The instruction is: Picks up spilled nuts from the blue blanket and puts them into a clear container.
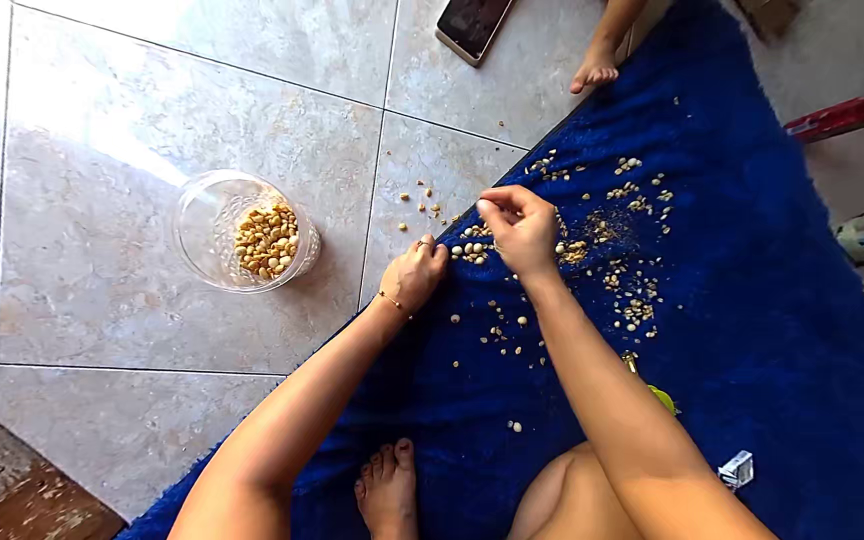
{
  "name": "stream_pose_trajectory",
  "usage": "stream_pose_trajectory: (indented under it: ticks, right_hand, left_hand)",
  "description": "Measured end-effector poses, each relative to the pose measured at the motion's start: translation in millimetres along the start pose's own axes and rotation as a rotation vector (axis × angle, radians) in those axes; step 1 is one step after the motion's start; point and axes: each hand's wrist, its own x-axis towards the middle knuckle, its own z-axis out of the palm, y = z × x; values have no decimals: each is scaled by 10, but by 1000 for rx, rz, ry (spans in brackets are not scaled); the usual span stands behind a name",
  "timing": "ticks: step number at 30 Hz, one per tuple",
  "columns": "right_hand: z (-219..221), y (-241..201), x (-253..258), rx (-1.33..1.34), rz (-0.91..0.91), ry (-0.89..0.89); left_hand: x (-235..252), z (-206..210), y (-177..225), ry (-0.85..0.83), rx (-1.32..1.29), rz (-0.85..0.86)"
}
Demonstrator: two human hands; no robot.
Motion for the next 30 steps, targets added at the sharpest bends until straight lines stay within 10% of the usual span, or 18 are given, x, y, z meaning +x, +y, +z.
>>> stream_pose_trajectory:
  ticks: [1, 2, 23, 30]
  right_hand:
    - [-79, 259, -16, -125, 7, 50]
    - [-122, 467, -38, -218, 12, 70]
    - [790, 579, -480, -197, -377, -50]
    - [716, 649, -586, -320, -337, 86]
  left_hand:
    - [274, 643, -357, 474, 2, 139]
    - [418, 832, -490, 528, -43, 143]
    - [108, 709, -701, 526, -832, -283]
    - [-347, 664, -566, 583, -838, -152]
